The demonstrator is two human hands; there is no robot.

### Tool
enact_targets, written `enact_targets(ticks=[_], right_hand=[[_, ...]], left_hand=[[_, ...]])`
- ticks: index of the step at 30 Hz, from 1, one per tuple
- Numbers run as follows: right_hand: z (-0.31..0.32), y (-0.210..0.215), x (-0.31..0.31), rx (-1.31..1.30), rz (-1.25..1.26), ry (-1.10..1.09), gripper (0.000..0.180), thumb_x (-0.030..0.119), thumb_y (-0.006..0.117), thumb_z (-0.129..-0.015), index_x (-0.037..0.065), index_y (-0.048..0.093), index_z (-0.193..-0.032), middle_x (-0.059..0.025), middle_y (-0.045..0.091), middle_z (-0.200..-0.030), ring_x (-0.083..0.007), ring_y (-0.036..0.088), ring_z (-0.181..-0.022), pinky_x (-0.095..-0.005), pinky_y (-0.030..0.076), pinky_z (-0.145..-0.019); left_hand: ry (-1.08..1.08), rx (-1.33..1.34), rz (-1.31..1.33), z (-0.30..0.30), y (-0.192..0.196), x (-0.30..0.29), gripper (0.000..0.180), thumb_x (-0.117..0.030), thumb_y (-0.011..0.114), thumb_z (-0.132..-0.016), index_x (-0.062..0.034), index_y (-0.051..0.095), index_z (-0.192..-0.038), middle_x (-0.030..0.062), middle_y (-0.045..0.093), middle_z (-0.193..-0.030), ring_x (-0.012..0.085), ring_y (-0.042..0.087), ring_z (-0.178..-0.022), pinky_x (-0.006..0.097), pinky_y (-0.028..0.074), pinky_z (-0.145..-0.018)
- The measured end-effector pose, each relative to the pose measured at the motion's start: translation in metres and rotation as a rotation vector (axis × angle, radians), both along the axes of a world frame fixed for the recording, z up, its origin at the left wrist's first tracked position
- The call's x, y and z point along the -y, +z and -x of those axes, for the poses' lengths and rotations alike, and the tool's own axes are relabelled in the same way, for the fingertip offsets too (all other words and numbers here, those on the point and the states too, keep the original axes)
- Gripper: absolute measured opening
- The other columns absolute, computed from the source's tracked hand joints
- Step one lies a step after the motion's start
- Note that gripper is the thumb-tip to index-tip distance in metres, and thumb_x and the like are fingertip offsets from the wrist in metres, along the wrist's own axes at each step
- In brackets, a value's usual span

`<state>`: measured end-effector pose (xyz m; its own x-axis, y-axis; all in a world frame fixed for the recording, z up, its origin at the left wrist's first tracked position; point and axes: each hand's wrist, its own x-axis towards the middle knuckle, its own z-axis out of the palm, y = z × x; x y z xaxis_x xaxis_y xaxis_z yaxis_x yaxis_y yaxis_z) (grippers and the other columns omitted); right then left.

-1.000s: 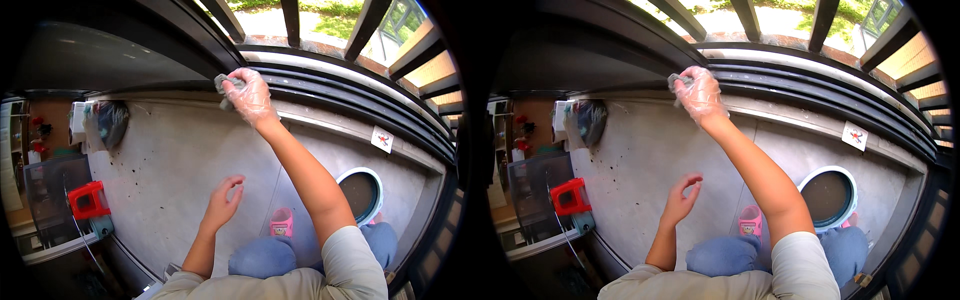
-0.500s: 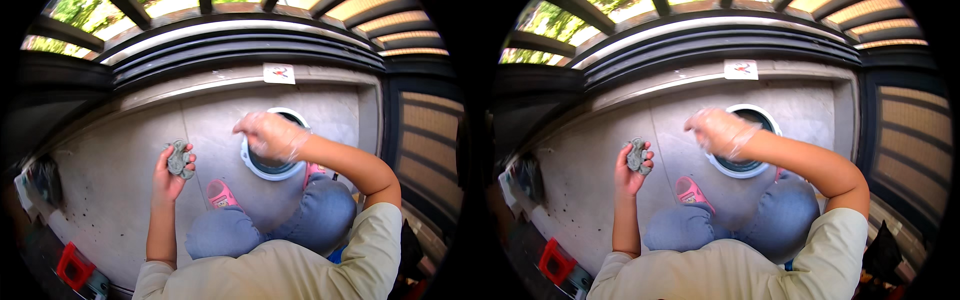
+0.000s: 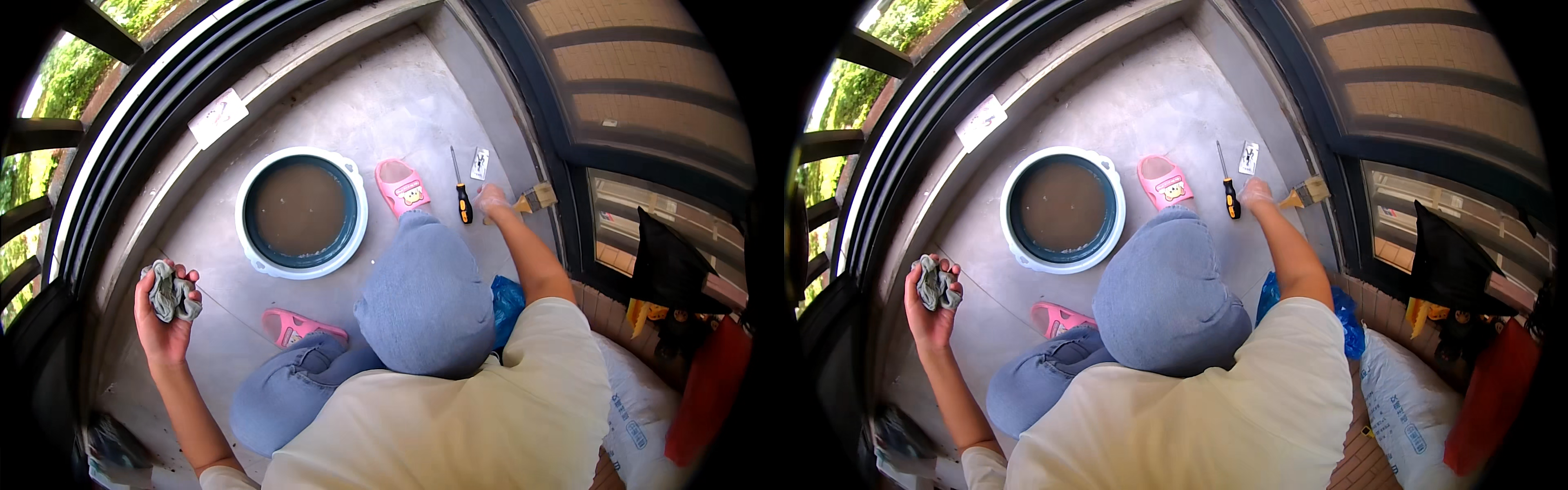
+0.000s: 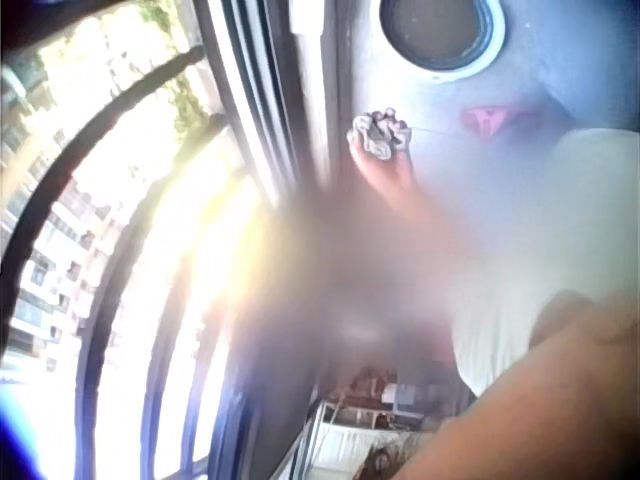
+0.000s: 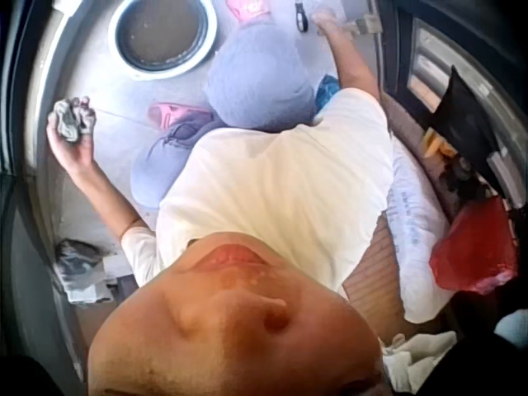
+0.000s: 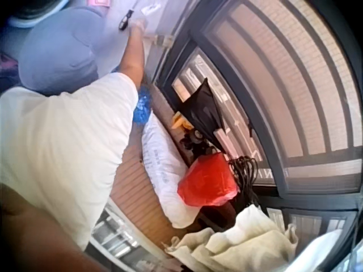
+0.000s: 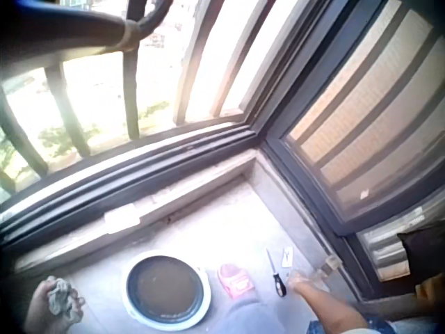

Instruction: The person sits on the floor and cleans the window frame using a cloth and a screwdriver. They repeatedly wipe the frame, dip the cloth into a bucket of water, and use the screwdriver to scrape or pry at the frame's edges.

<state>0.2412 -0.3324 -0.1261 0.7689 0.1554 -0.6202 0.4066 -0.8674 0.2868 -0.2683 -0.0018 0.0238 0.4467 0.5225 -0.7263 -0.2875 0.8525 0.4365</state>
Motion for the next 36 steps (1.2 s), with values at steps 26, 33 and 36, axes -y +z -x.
enact_targets(ticks=[26, 33, 36], right_hand=[[0.061, 0.119, -0.228, -1.283, -1.034, -0.263, 0.034, 0.006, 0.065, -0.084, 0.002, 0.054, -0.116, -0.0045, 0.061, -0.100, -0.0093, 0.058, -0.085, -0.0233, 0.049, -0.075], [0.048, 0.103, -0.241, -1.118, -1.217, 0.115, 0.026, 0.005, 0.070, -0.080, 0.004, 0.057, -0.102, -0.0002, 0.058, -0.086, -0.0052, 0.052, -0.072, -0.0219, 0.046, -0.068], [0.033, 0.100, -0.245, -1.141, -1.251, -0.207, 0.021, 0.005, 0.066, -0.083, 0.004, 0.055, -0.101, -0.0026, 0.058, -0.084, -0.0070, 0.054, -0.066, -0.0233, 0.046, -0.063]], left_hand=[[-0.521, -0.202, -0.276, -0.287, 0.007, 0.003, 0.021, -0.026, 0.050, -0.096, -0.0065, 0.053, -0.104, 0.0022, 0.060, -0.090, 0.0086, 0.056, -0.080, 0.026, 0.049, -0.067], [-0.452, -0.189, -0.066, -0.295, 0.003, 0.002, 0.019, -0.024, 0.051, -0.096, -0.0063, 0.054, -0.103, 0.0014, 0.059, -0.090, 0.0093, 0.058, -0.078, 0.026, 0.049, -0.066], [-0.317, -0.241, -0.095, -0.292, -0.004, -0.006, 0.015, -0.021, 0.059, -0.091, -0.0084, 0.054, -0.098, 0.0008, 0.057, -0.085, 0.0091, 0.055, -0.072, 0.025, 0.048, -0.061]])
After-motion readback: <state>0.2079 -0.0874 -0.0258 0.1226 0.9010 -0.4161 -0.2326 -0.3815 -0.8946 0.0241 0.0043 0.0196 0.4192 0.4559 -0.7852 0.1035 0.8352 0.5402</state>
